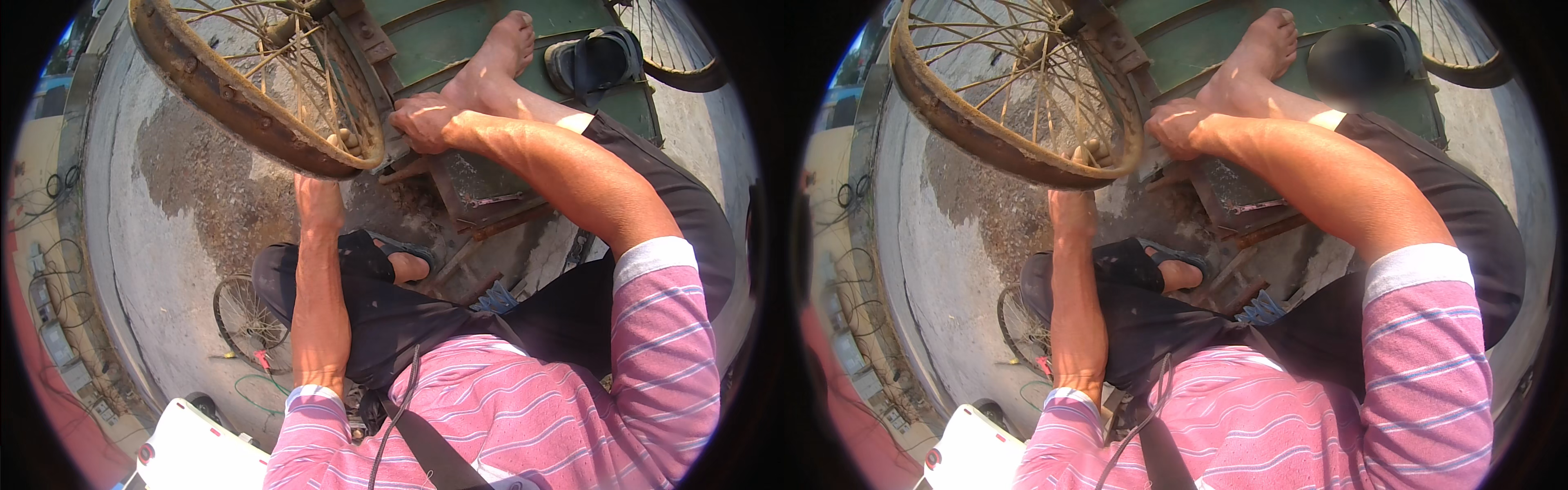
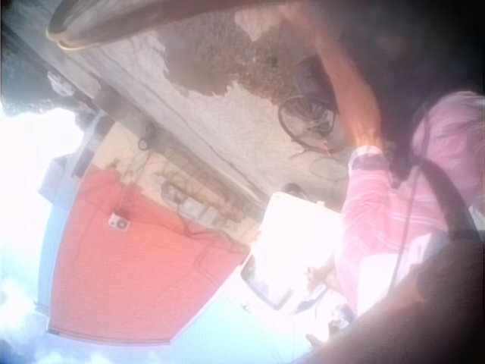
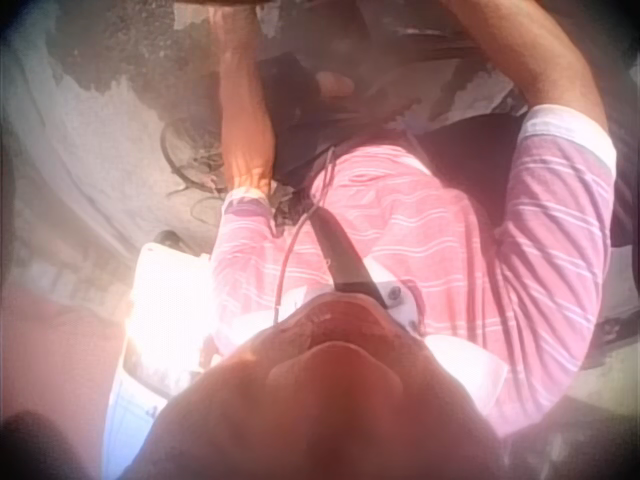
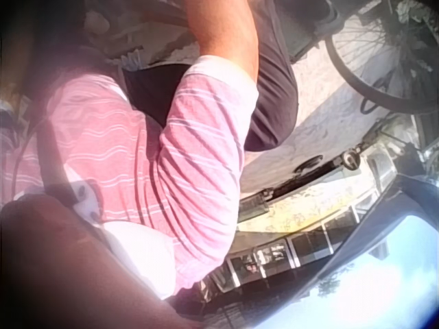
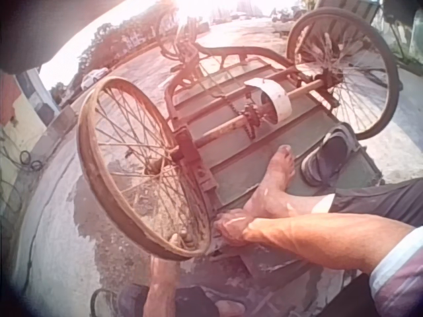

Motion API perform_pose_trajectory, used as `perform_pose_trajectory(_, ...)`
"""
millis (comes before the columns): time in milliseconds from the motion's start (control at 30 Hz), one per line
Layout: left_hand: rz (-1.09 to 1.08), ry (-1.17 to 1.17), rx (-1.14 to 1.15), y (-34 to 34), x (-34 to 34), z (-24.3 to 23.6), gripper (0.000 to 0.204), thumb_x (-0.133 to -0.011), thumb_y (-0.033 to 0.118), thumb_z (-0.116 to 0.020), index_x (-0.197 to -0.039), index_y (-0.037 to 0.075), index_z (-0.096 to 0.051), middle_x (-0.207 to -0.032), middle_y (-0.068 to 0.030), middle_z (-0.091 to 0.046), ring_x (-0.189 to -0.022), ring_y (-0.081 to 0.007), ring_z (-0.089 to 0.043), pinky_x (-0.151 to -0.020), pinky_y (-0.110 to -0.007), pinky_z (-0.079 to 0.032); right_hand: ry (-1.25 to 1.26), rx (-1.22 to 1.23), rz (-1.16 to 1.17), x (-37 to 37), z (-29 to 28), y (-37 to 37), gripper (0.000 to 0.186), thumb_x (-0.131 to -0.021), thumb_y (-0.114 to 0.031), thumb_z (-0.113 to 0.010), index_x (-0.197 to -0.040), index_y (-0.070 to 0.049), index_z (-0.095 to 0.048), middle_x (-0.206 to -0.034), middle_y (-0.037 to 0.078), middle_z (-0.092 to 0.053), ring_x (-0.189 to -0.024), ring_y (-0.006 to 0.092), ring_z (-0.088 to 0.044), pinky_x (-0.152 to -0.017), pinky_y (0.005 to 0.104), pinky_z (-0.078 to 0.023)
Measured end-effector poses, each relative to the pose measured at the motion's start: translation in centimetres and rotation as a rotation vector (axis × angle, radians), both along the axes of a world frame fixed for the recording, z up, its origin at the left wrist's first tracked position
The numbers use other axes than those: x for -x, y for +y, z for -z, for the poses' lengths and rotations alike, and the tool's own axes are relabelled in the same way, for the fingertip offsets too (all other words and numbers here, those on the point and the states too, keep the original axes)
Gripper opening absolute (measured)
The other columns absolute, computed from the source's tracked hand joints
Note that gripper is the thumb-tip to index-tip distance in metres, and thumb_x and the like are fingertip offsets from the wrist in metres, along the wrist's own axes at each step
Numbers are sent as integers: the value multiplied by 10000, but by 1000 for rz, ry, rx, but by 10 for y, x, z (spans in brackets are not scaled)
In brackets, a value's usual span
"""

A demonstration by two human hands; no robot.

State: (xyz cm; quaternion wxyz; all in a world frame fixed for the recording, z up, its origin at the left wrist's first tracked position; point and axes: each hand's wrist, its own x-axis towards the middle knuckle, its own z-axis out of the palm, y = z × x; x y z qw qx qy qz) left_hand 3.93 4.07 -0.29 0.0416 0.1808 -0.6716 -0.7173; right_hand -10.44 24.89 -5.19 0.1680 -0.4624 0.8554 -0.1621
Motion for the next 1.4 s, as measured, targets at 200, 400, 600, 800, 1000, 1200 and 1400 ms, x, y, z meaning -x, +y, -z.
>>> perform_pose_trajectory(200, -27, 58, -194, 0, -1, -4, 416, -1070, 273, -622, -1307, -69, -648, -1187, -173, -743, -1087, -260, -727, -987, -392, -564, -9, -12, -6, 1, -3, -1, 180, -900, -179, -670, -1026, -53, -693, -1144, 181, -686, -1137, 397, -681, -983, 496, -540)
perform_pose_trajectory(400, -57, 203, -278, -5, -4, -8, 464, -1087, 291, -603, -1330, -104, -599, -1216, -240, -710, -1081, -326, -729, -992, -464, -585, -8, -9, -8, 1, -3, -1, 184, -896, -177, -672, -1028, -51, -694, -1143, 184, -691, -1130, 401, -683, -981, 496, -542)
perform_pose_trajectory(600, 16, 267, -325, -5, -7, -19, 521, -1091, 348, -604, -1340, -109, -577, -1207, -251, -706, -1074, -361, -720, -972, -493, -597, 11, 8, 2, 0, 1, -1, 196, -891, -182, -682, -1038, -54, -698, -1140, 185, -692, -1133, 402, -682, -989, 495, -537)
perform_pose_trajectory(800, -207, 247, -318, -11, -2, -5, 487, -1088, 311, -631, -1338, -104, -571, -1225, -224, -694, -1074, -321, -711, -966, -460, -599, -2, -5, -9, 1, -1, -1, 195, -893, -183, -684, -1041, -56, -697, -1156, 182, -690, -1145, 401, -678, -993, 499, -535)
perform_pose_trajectory(1000, -98, 169, -301, -7, -7, 2, 339, -1094, 220, -604, -1322, -30, -607, -1217, -151, -735, -1063, -252, -733, -984, -383, -572, -5, -17, 5, 0, -3, -1, 197, -897, -184, -687, -1044, -54, -696, -1163, 180, -689, -1152, 406, -675, -994, 502, -534)
perform_pose_trajectory(1200, -102, 36, -286, 0, -2, -2, 355, -1077, 247, -640, -1297, -32, -640, -1173, -165, -745, -1048, -245, -740, -968, -391, -586, -20, -47, -2, 1, -6, -3, 210, -896, -189, -689, -1050, -46, -697, -1165, 190, -688, -1150, 410, -676, -994, 501, -538)
perform_pose_trajectory(1400, -87, 54, -280, -1, -2, -1, 366, -1077, 242, -636, -1318, -34, -635, -1198, -161, -739, -1093, -248, -731, -992, -386, -578, -16, -49, -5, 1, -7, -3, 218, -892, -188, -690, -1050, -40, -695, -1155, 199, -690, -1146, 414, -676, -993, 501, -540)
